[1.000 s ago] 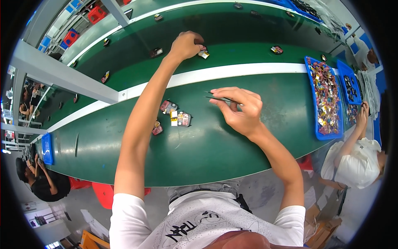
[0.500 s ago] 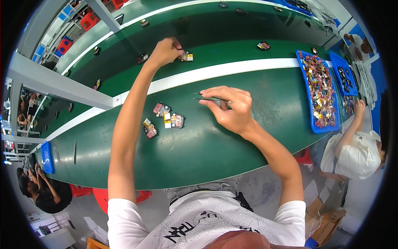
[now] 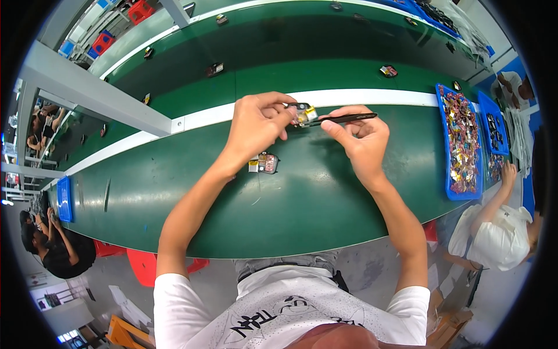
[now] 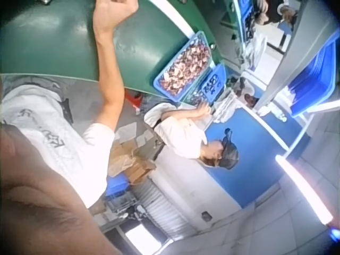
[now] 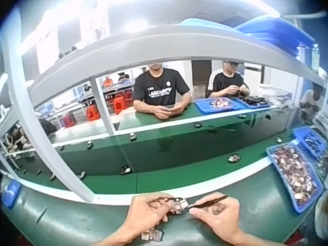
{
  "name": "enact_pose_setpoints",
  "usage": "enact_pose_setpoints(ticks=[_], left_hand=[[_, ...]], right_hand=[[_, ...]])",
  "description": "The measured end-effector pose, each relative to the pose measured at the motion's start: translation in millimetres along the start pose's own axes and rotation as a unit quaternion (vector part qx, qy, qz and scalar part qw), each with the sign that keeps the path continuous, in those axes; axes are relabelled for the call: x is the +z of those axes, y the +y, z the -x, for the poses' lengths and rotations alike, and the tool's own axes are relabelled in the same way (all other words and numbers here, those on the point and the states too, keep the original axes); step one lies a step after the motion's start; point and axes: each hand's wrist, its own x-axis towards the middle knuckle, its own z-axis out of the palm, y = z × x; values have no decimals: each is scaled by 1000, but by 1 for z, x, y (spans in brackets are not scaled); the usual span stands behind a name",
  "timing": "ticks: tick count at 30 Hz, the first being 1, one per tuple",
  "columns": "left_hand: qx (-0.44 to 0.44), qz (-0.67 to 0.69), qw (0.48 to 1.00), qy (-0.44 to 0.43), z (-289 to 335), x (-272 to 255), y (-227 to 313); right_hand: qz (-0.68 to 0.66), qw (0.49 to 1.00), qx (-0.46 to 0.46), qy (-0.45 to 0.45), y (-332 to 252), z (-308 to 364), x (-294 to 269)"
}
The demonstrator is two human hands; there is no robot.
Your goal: Manually assemble small electronic or plastic components on a production line using tweezers.
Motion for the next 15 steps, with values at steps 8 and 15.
enact_pose_setpoints(ticks=[8,15], left_hand=[[25,13,999,29,11,14,-2],[26,52,997,51,11,14,-3]], right_hand=[[72,996,-42,11,0,4,1],[68,997,-34,13,2,3,2]])
